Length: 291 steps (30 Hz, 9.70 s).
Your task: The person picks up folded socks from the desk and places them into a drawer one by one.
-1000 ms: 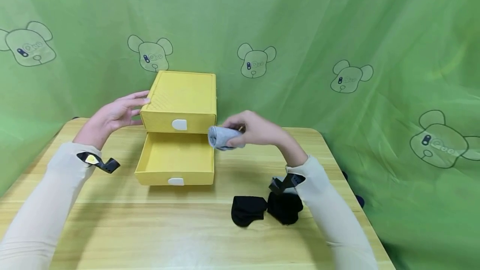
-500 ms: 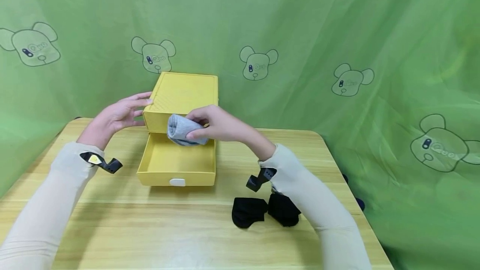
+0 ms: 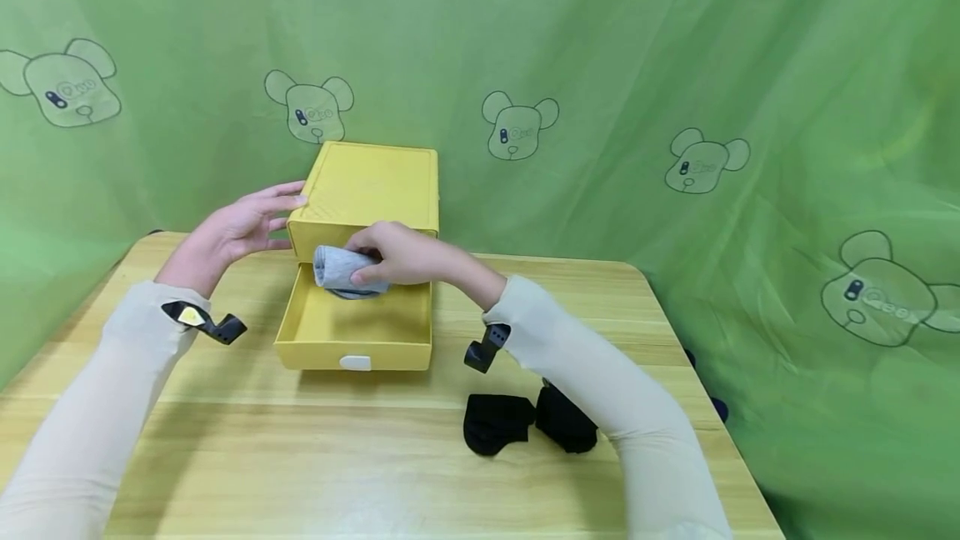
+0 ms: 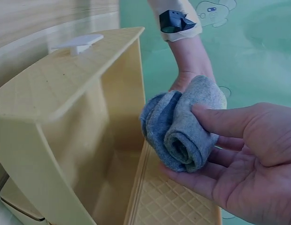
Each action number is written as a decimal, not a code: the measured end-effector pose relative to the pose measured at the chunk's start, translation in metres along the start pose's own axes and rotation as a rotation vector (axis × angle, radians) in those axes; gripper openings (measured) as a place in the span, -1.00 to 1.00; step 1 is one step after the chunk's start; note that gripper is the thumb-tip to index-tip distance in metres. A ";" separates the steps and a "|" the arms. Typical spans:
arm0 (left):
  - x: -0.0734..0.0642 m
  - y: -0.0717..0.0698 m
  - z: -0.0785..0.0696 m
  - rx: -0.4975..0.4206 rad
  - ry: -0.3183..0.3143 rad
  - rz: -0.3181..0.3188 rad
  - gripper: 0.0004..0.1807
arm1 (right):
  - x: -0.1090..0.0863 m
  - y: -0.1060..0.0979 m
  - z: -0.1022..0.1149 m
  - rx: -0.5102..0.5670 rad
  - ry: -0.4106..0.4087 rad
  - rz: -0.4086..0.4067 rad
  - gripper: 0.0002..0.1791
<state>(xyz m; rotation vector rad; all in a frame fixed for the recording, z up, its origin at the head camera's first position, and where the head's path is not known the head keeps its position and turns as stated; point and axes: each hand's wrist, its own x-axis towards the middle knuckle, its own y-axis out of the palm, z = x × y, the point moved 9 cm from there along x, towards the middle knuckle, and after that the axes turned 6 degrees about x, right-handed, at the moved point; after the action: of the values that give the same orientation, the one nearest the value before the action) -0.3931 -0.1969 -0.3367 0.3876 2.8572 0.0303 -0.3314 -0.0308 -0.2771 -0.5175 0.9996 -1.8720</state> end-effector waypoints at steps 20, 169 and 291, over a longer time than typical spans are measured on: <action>0.001 0.000 -0.003 -0.003 0.001 0.001 -0.18 | 0.031 0.033 -0.001 -0.147 0.039 0.160 -0.74; 0.002 -0.002 0.002 -0.001 -0.011 -0.011 -0.15 | -0.225 0.042 -0.258 0.268 0.531 0.175 -0.69; 0.001 -0.002 0.004 0.007 -0.010 -0.017 -0.16 | -0.018 0.045 -0.055 -0.322 0.178 -0.012 -0.86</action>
<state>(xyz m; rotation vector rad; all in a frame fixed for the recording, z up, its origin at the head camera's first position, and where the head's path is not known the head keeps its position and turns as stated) -0.3938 -0.1980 -0.3407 0.3633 2.8516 0.0146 -0.3375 -0.0030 -0.3449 -0.5511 1.4326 -1.7991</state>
